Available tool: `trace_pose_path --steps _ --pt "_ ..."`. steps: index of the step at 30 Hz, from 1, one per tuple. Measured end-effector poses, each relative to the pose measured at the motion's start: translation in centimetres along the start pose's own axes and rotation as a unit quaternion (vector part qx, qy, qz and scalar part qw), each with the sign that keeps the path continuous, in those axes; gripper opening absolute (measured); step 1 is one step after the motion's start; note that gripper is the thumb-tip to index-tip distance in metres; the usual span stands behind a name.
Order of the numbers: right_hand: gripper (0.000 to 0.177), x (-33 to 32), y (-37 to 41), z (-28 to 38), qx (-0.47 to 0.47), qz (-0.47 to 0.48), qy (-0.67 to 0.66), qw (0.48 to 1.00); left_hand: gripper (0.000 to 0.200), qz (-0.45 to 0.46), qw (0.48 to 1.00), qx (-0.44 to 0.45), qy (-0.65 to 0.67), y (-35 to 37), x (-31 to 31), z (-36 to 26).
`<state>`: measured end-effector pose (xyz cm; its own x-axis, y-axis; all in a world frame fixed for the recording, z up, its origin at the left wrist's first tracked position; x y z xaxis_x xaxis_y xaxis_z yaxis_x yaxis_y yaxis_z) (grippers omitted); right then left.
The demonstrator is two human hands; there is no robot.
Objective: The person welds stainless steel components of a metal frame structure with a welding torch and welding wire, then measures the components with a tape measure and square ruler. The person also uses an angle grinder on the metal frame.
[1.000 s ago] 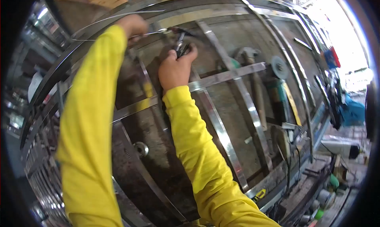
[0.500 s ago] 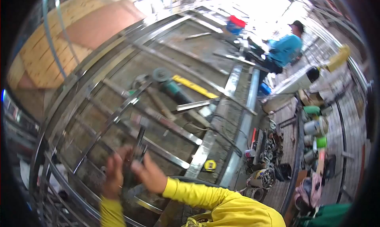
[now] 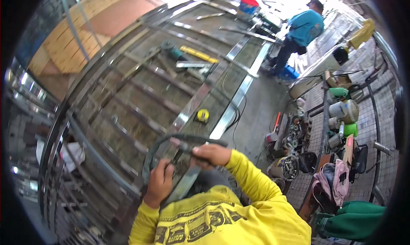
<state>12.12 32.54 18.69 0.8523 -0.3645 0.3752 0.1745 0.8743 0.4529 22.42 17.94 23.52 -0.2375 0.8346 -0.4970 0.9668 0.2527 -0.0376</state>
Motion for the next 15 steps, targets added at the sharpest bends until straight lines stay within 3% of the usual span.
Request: trace_pose_path --steps 2,4,5,6,8,9,12,14,15 --pt "0.052 1.2 1.1 -2.0 -0.046 0.087 -0.212 0.972 0.018 0.011 1.000 -0.007 0.004 1.0 0.6 -1.7" --pt "0.045 1.4 2.4 -1.4 -0.141 0.001 -0.121 0.983 0.018 0.024 0.999 -0.030 -0.034 1.3 0.0 -4.0" --pt "0.043 0.5 3.3 0.2 -0.202 -0.117 0.089 0.968 0.018 0.030 0.998 -0.034 -0.054 1.1 -0.1 -4.8" --pt "0.042 0.1 4.3 1.7 -0.255 -0.214 0.229 0.915 0.018 0.022 0.998 -0.037 -0.042 1.2 0.3 -5.1" --pt "0.040 0.7 6.6 4.4 -0.337 -0.380 0.479 0.716 0.019 0.005 0.999 -0.044 -0.018 1.0 1.2 -5.5" --pt "0.031 0.1 6.7 4.7 -0.319 -0.389 0.490 0.712 0.018 -0.007 0.999 -0.039 -0.022 0.6 1.4 -5.8" --pt "0.022 -3.3 5.4 4.6 -0.270 -0.275 0.131 0.913 0.018 -0.024 0.998 -0.041 -0.036 -1.4 1.8 -5.9" --pt "0.024 -6.1 3.6 3.6 -0.205 -0.154 0.042 0.966 0.017 -0.017 0.997 -0.067 -0.044 -3.3 2.3 -5.4" --pt "0.027 -7.5 2.9 3.8 -0.187 -0.138 0.048 0.971 0.017 -0.023 0.997 -0.059 -0.039 -4.5 2.6 -5.2"
Point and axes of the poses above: each hand's wrist, its own y-axis away from the middle knuckle, its own x-axis out of the palm, z = x × y, the point moved 8 cm from there along -y, towards the middle knuckle, and after that the axes turned 1 degree about -z, right-handed, at the moved point
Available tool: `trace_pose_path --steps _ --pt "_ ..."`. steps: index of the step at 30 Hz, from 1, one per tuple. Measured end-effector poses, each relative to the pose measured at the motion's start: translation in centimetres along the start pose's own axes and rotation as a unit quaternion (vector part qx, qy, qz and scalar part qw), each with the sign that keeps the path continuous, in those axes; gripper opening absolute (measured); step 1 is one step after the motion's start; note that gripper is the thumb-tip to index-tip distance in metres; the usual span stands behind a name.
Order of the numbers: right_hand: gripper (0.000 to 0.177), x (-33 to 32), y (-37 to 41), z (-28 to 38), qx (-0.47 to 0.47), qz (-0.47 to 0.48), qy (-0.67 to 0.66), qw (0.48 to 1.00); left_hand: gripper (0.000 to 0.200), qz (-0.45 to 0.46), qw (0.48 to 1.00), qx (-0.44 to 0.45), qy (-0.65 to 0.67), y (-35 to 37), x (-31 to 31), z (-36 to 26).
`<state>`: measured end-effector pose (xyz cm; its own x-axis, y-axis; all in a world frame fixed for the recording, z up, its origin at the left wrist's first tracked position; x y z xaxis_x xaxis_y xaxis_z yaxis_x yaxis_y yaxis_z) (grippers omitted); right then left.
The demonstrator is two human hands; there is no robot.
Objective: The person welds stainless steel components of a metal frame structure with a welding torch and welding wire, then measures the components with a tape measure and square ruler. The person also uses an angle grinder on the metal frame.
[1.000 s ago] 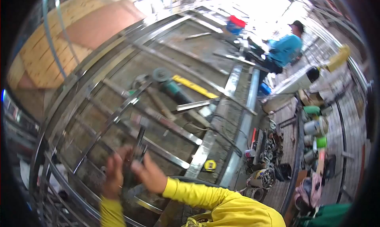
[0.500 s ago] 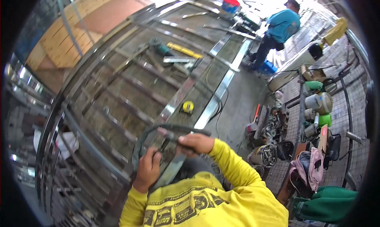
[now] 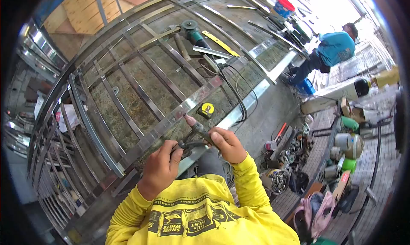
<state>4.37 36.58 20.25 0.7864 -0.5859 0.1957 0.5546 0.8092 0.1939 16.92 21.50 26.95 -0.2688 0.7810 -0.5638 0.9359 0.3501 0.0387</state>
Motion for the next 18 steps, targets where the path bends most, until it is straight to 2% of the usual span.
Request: trace_pose_path --steps 1,2,3,5,6,7,9,13,14,17,18 --pt "0.030 -1.0 -1.3 -0.3 0.018 0.020 0.004 1.000 0.017 -0.007 1.000 0.005 0.005 -1.3 0.4 0.0" --pt "0.039 -1.5 -3.0 0.5 -0.053 0.055 -0.048 0.996 0.017 -0.013 1.000 0.008 0.008 -2.7 0.7 -0.1" --pt "0.051 -2.7 -4.6 0.0 -0.059 0.096 -0.063 0.992 0.018 -0.017 1.000 -0.008 0.002 -4.4 1.1 0.3" --pt "0.059 -5.6 -8.5 -0.5 -0.018 0.098 -0.101 0.990 0.018 -0.020 0.999 -0.045 -0.010 -7.7 2.1 1.1" --pt "0.065 -6.6 -9.8 -0.8 0.078 0.101 -0.074 0.989 0.019 -0.020 0.998 -0.066 -0.012 -9.3 2.6 1.5" --pt "0.060 -7.3 -11.2 -1.8 0.127 0.208 -0.032 0.969 0.020 -0.018 0.996 -0.087 -0.014 -10.7 3.1 1.7" --pt "0.057 -8.3 -13.1 -2.5 0.078 0.238 -0.016 0.968 0.021 -0.025 0.993 -0.111 -0.012 -13.9 3.8 1.9" --pt "0.040 -11.6 -18.7 -2.5 0.143 0.143 -0.215 0.955 0.024 -0.055 0.987 -0.152 -0.006 -18.4 4.7 2.9" --pt "0.040 -11.9 -19.6 -4.2 0.224 0.171 -0.272 0.920 0.026 -0.066 0.984 -0.164 -0.007 -19.1 4.8 3.3" --pt "0.047 -12.4 -21.7 -4.7 0.209 0.327 -0.063 0.919 0.027 -0.081 0.978 -0.194 -0.002 -21.0 4.9 4.0" --pt "0.050 -12.1 -22.4 -4.3 0.121 0.312 -0.045 0.941 0.025 -0.080 0.973 -0.216 -0.001 -21.3 4.9 4.2"
Point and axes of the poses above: each hand's wrist, its own y-axis away from the middle knuckle, its own x-axis out of the palm, z = x × y, the point moved 8 cm from there along -y, towards the middle knuckle, and after that the axes turned 1 degree about -z, right-handed, at the moved point
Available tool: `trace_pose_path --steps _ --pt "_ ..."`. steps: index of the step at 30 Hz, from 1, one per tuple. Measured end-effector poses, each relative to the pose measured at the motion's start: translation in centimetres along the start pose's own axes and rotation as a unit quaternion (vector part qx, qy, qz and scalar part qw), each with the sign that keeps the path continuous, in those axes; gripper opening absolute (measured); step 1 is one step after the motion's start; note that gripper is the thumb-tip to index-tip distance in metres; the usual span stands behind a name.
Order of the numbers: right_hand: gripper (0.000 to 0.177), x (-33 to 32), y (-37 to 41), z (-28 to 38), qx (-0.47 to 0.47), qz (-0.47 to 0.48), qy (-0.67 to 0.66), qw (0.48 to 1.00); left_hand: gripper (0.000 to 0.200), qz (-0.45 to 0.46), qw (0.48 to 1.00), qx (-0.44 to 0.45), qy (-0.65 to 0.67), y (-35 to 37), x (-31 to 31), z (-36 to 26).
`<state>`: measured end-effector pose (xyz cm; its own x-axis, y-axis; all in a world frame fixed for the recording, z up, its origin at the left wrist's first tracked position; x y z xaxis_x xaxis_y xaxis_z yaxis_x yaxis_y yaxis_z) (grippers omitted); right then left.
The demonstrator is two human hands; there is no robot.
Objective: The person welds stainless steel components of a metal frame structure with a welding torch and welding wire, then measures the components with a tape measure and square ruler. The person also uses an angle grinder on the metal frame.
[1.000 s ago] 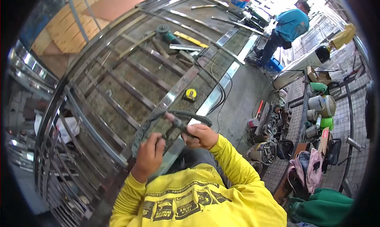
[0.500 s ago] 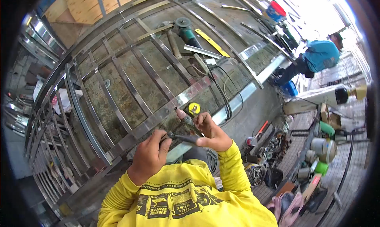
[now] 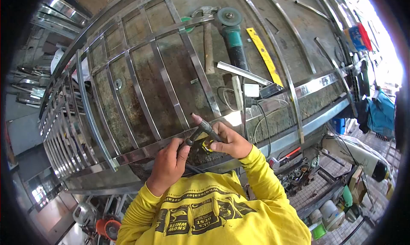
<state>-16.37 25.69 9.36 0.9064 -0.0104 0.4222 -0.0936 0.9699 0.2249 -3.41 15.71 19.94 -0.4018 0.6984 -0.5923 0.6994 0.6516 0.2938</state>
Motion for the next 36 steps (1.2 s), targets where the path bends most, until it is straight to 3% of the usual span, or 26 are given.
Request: trace_pose_path --steps 3,4,5,7,8,11,12,15,18,19,21,23,25,26,33,35,36 --pt "0.053 -1.5 -1.4 0.8 0.020 -0.013 -0.132 0.991 0.022 0.003 0.998 -0.058 -0.007 -1.1 -0.2 0.0" --pt "0.052 -1.7 -2.3 0.8 0.066 -0.043 -0.210 0.975 0.023 0.001 0.997 -0.076 -0.010 -1.3 -0.3 0.2" --pt "0.052 -1.6 -2.8 0.3 0.128 0.026 -0.267 0.955 0.024 0.000 0.995 -0.096 -0.013 -1.4 -0.4 0.5" --pt "0.047 -1.9 -3.9 -0.4 0.104 0.092 -0.146 0.979 0.025 -0.024 0.992 -0.121 -0.001 -1.5 -0.6 1.2" --pt "0.046 -1.9 -4.0 -0.7 0.086 0.079 -0.122 0.986 0.025 -0.037 0.990 -0.133 0.005 -1.4 -0.7 1.5" --pt "0.033 -1.8 -4.9 0.4 0.103 0.065 -0.206 0.971 0.026 -0.050 0.988 -0.144 -0.014 -1.3 -0.9 1.8" --pt "0.031 -1.6 -5.3 1.0 0.158 0.061 -0.253 0.953 0.026 -0.051 0.987 -0.153 -0.007 -1.2 -0.8 2.0" --pt "0.036 -1.4 -5.9 -1.1 0.178 0.120 -0.219 0.952 0.030 -0.048 0.982 -0.180 0.014 -0.9 -0.6 2.7" --pt "0.038 -1.5 -6.6 -0.3 0.098 0.102 -0.122 0.982 0.037 -0.058 0.972 -0.223 0.044 0.0 -0.5 3.2" --pt "0.036 -1.1 -6.6 1.1 0.078 0.113 -0.154 0.979 0.037 -0.068 0.970 -0.230 0.046 0.1 -0.6 3.0" --pt "0.032 -1.0 -6.3 1.1 0.166 0.105 -0.212 0.957 0.037 -0.094 0.966 -0.240 0.035 0.2 -1.1 3.1" --pt "0.036 -1.3 -6.7 0.4 0.217 0.132 -0.132 0.958 0.038 -0.093 0.962 -0.255 -0.003 0.6 -1.4 3.7" --pt "0.039 -1.6 -7.9 -0.5 0.142 0.104 -0.070 0.982 0.039 -0.085 0.961 -0.262 0.010 0.5 -1.8 4.2" --pt "0.034 -2.2 -8.0 -0.6 0.124 0.094 -0.008 0.988 0.033 -0.152 0.957 -0.248 0.010 0.3 -2.4 4.1" --pt "0.019 -5.2 -7.6 0.3 0.090 -0.027 0.184 0.979 0.039 -0.205 0.933 -0.276 0.109 -1.5 -3.8 8.1" --pt "0.033 -5.6 -8.1 0.1 0.088 -0.050 0.204 0.974 0.036 -0.176 0.931 -0.306 0.091 -2.7 -3.2 9.9" --pt "0.032 -5.5 -8.4 0.1 0.060 -0.072 0.180 0.979 0.036 -0.161 0.935 -0.308 0.072 -3.5 -2.8 11.3"
Point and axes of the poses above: each hand's wrist, its own y-axis away from the middle knuckle, its own x-axis out of the palm, z = x × y, the point moved 8 cm from there along -y, towards the middle knuckle, and after that the axes turned 1 degree about -z, right-handed, at the moved point
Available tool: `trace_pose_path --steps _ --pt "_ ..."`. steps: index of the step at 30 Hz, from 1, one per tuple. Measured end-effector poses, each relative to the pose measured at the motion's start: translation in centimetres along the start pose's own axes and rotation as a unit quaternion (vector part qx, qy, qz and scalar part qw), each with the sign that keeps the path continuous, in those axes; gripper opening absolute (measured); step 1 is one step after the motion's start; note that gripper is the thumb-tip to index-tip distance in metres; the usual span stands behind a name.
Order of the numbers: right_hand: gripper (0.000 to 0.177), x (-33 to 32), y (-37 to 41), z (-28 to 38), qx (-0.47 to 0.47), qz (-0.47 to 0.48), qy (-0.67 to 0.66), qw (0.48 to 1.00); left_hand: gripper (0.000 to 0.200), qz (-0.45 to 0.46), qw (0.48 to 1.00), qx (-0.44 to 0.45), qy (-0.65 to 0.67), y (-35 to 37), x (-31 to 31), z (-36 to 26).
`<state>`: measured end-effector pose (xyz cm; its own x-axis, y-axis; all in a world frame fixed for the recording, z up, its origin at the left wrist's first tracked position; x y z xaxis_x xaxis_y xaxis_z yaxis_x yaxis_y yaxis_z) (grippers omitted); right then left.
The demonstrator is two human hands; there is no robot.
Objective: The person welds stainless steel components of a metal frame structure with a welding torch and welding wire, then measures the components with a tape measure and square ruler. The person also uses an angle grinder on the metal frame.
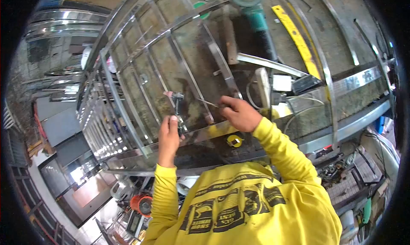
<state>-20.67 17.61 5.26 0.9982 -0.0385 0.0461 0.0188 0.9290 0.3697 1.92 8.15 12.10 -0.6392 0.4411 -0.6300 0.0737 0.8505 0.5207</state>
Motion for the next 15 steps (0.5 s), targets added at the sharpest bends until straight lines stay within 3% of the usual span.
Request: trace_pose_path --steps 2,4,7,8,9,11,13,15 --pt "0.030 -0.3 -0.3 0.8 -0.020 -0.031 -0.042 0.998 0.037 -0.003 0.997 0.043 -0.066 -2.3 1.4 0.7" --pt "0.026 -0.8 -0.5 1.3 -0.029 -0.067 -0.042 0.996 0.043 -0.047 0.968 0.166 -0.182 -5.0 2.0 2.2" --pt "0.024 -2.1 -0.8 3.3 -0.095 -0.172 0.000 0.980 0.041 -0.060 0.977 0.099 -0.180 -7.0 2.0 3.6" --pt "0.025 -1.5 -1.9 2.4 -0.114 -0.194 0.041 0.973 0.036 -0.106 0.960 0.193 -0.170 -7.9 1.4 4.2" --pt "0.020 -2.3 -1.6 4.9 -0.179 -0.239 0.061 0.953 0.032 -0.190 0.927 0.221 -0.236 -6.9 0.8 2.6" --pt "0.018 -2.9 -1.8 8.0 -0.243 -0.272 0.047 0.930 0.032 -0.201 0.932 0.251 -0.167 -6.3 0.5 0.3" --pt "0.015 -4.8 -1.2 11.1 -0.275 -0.322 -0.067 0.903 0.033 -0.128 0.950 0.260 -0.114 -6.2 2.3 -4.0" --pt "0.017 -7.9 0.3 13.3 -0.287 -0.373 -0.184 0.863 0.034 -0.063 0.954 0.286 0.058 -7.7 5.8 -8.3"
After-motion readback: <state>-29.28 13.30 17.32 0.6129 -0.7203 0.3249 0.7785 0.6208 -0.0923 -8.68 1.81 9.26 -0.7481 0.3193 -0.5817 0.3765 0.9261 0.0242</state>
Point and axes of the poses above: each hand's wrist, its own y-axis away from the middle knuckle, its own x-axis out of the palm, z = x × y, the point moved 8 cm from there along -y, towards the middle knuckle, and after that the axes turned 1 degree about -z, right-handed, at the moved point
